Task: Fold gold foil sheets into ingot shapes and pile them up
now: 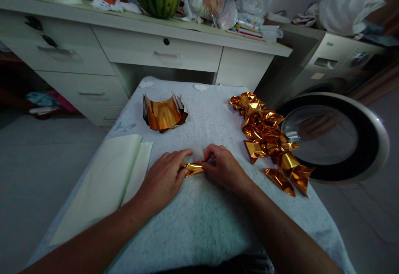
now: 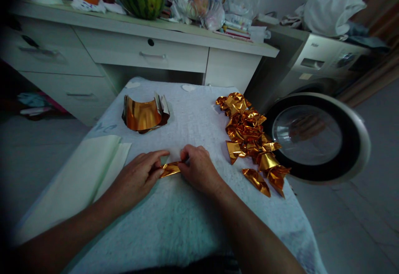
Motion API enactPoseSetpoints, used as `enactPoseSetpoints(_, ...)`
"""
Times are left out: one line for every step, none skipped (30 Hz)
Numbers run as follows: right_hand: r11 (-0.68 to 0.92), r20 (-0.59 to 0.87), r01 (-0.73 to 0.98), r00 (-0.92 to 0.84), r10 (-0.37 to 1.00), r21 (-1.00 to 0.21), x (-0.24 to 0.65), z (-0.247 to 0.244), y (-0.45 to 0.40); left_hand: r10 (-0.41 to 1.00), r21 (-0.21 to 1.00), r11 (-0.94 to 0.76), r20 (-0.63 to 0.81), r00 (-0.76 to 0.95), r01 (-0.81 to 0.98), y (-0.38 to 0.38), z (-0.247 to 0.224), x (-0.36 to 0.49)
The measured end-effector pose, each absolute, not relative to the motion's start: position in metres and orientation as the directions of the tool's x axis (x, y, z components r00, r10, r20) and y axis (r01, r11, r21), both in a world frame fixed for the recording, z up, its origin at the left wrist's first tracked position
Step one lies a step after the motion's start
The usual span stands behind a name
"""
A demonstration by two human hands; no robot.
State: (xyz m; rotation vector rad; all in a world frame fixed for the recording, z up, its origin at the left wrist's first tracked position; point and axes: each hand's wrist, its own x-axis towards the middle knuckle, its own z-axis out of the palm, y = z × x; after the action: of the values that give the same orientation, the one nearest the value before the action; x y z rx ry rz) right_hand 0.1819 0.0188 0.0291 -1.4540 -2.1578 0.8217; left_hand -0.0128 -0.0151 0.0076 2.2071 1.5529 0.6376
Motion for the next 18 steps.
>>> enactPoseSetpoints(0.278, 0.009, 0.677, -0.372, 0.928, -0.681, 0.182, 0.029, 0.019, 0.947, 0.538, -0.319, 0.143, 0.289, 0.78, -0.015, 0.008, -0.012)
enactPoseSetpoints(0.273, 0.011, 0.666, -0.37, 0.929, -0.694, 0.182, 0.029, 0.019, 0.948, 0.542, -0.314, 0.137, 0.286, 0.78, -0.015, 0.008, -0.012)
enactPoseSetpoints(0.266, 0.014, 0.654, -0.364, 0.931, -0.708, 0.182, 0.028, 0.019, 0.948, 0.545, -0.313, 0.134, 0.288, 0.778, -0.015, 0.009, -0.012)
enactPoseSetpoints(0.257, 0.017, 0.641, -0.355, 0.935, -0.724, 0.182, 0.027, 0.019, 0.947, 0.546, -0.317, 0.138, 0.29, 0.775, -0.015, 0.009, -0.012)
enactPoseSetpoints(0.245, 0.02, 0.625, -0.345, 0.938, -0.741, 0.182, 0.026, 0.019, 0.945, 0.542, -0.324, 0.15, 0.291, 0.775, -0.015, 0.009, -0.012)
enactPoseSetpoints(0.233, 0.021, 0.608, -0.334, 0.942, -0.759, 0.182, 0.024, 0.019, 0.943, 0.53, -0.332, 0.17, 0.286, 0.78, -0.016, 0.009, -0.012)
enactPoseSetpoints(0.223, 0.025, 0.59, -0.324, 0.946, -0.776, 0.182, 0.023, 0.019, 0.942, 0.509, -0.336, 0.195, 0.274, 0.792, -0.016, 0.008, -0.012)
enactPoseSetpoints(0.216, 0.029, 0.567, -0.32, 0.947, -0.795, 0.182, 0.021, 0.019, 0.94, 0.481, -0.336, 0.222, 0.258, 0.81, -0.016, 0.008, -0.013)
enactPoseSetpoints(0.21, 0.032, 0.539, -0.32, 0.947, -0.815, 0.182, 0.02, 0.019, 0.939, 0.452, -0.331, 0.249, 0.239, 0.828, -0.016, 0.007, -0.013)
enactPoseSetpoints(0.204, 0.034, 0.511, -0.322, 0.946, -0.835, 0.182, 0.019, 0.019, 0.937, 0.426, -0.323, 0.27, 0.222, 0.845, -0.016, 0.007, -0.013)
enactPoseSetpoints(0.198, 0.036, 0.485, -0.323, 0.946, -0.852, 0.183, 0.019, 0.019, 0.936, 0.408, -0.316, 0.283, 0.21, 0.857, -0.016, 0.006, -0.013)
enactPoseSetpoints(0.196, 0.038, 0.464, -0.327, 0.944, -0.864, 0.183, 0.019, 0.018, 0.935, 0.397, -0.312, 0.289, 0.205, 0.863, -0.016, 0.005, -0.014)
enactPoseSetpoints(0.196, 0.041, 0.448, -0.332, 0.942, -0.872, 0.182, 0.02, 0.018, 0.935, 0.393, -0.31, 0.291, 0.203, 0.866, -0.015, 0.005, -0.014)
enactPoseSetpoints(0.2, 0.045, 0.438, -0.339, 0.94, -0.877, 0.182, 0.022, 0.018, 0.935, 0.393, -0.311, 0.289, 0.205, 0.866, -0.015, 0.005, -0.014)
enactPoseSetpoints(0.205, 0.049, 0.43, -0.347, 0.937, -0.879, 0.182, 0.024, 0.017, 0.935, 0.397, -0.315, 0.285, 0.21, 0.862, -0.015, 0.005, -0.014)
enactPoseSetpoints(0.208, 0.05, 0.422, -0.356, 0.933, -0.883, 0.182, 0.026, 0.017, 0.935, 0.405, -0.319, 0.284, 0.214, 0.857, -0.014, 0.005, -0.014)
enactPoseSetpoints(0.209, 0.05, 0.411, -0.365, 0.93, -0.887, 0.181, 0.028, 0.016, 0.934, 0.416, -0.323, 0.283, 0.217, 0.85, -0.014, 0.005, -0.015)
enactPoseSetpoints(0.208, 0.049, 0.399, -0.372, 0.927, -0.893, 0.181, 0.029, 0.016, 0.935, 0.427, -0.323, 0.283, 0.214, 0.845, -0.014, 0.005, -0.015)
